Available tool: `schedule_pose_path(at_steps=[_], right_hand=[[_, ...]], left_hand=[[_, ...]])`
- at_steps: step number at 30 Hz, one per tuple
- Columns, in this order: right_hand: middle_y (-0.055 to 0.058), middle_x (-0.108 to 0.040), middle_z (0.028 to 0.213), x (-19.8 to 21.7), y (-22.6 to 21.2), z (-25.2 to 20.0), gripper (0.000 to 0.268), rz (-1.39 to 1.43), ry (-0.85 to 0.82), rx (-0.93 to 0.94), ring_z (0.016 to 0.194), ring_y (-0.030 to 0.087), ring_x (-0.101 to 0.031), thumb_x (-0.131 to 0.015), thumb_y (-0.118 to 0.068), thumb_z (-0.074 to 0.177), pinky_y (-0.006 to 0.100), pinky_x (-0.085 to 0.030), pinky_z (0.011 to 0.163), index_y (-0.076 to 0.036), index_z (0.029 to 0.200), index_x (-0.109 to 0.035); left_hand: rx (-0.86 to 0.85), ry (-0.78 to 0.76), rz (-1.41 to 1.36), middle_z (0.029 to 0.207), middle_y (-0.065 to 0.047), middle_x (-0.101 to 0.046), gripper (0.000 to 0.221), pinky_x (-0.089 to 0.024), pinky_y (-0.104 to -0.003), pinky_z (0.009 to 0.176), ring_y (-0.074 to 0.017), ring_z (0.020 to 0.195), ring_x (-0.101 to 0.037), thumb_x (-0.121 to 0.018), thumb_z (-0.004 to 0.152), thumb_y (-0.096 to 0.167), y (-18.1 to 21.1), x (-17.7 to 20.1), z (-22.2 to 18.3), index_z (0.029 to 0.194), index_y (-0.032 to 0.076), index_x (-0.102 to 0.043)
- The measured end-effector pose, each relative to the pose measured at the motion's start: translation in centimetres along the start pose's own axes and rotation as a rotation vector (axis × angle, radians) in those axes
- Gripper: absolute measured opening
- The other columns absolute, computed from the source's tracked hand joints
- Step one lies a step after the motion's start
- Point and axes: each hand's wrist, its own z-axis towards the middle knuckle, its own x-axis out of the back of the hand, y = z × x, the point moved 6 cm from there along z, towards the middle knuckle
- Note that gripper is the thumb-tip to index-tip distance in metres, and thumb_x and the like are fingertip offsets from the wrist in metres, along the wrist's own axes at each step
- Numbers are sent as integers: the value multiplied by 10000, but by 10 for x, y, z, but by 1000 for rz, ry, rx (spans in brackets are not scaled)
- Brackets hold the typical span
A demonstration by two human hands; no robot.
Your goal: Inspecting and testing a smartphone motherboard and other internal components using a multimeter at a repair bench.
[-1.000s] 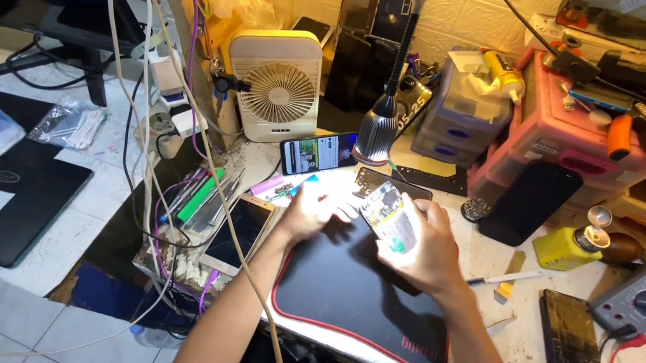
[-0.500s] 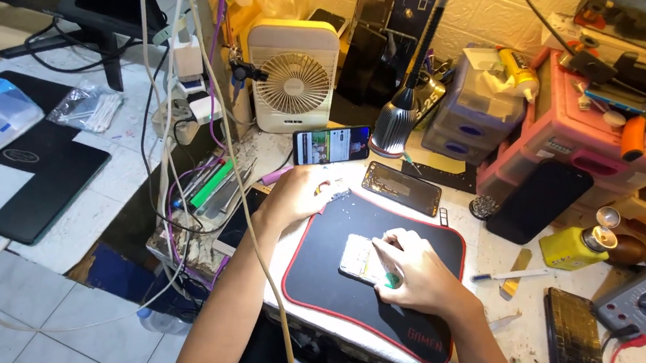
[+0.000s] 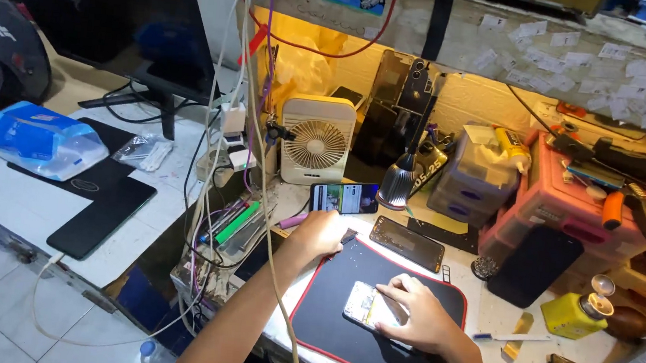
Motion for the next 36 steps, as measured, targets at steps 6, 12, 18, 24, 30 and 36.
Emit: schedule_pose_path(at_steps=[6,12,18,24,30,36], right_hand=[[-49,-545,1295,-6,7,1,728,12,-21,-22,1178,163,-535,-752,-578,807,321,-425,1000,-273,1450,-599],[-19,-505,1304,-1,-12,-6,979,-58,0,-36,1205,193,-503,-843,-666,701,356,-369,1045,-239,1511,-498],[-12,-526,1244,-3,-5,-3,874,-29,27,-100,1146,212,-548,-848,-582,700,375,-410,1010,-234,1451,-567],[185,-599,1305,14,-4,-4,994,-143,210,-65,1278,369,-545,-805,-675,708,522,-448,1038,-105,1475,-533],[165,-580,1343,25,-8,-4,945,247,671,193,1214,351,-622,-956,-279,644,441,-521,998,-74,1468,-542],[13,-771,814,21,11,5,216,552,666,-65,662,92,-677,-789,-141,871,233,-554,588,-153,1086,-811]], left_hand=[[109,118,-50,903,-137,-696,153,-543,-444,770,-348,824,-681,-720,751,28,-11,-8,8,902,7,-730],[167,222,72,674,-63,-678,133,-517,-420,591,-322,713,-691,-730,695,35,15,38,-49,703,167,-744],[273,269,-14,804,-71,-696,225,-551,-460,628,-303,791,-682,-661,932,288,14,34,-79,800,107,-645],[-63,323,-1083,723,-112,-734,169,-546,-374,763,-182,764,-637,-632,902,99,43,12,-73,811,58,-768],[-76,3,-1295,692,-40,-716,114,-513,-199,611,-81,673,-619,-683,854,108,54,-18,-63,859,59,-787],[-137,-21,-1277,708,-64,-729,109,-544,-273,677,-112,674,-613,-702,873,107,56,-4,-74,847,57,-795]])
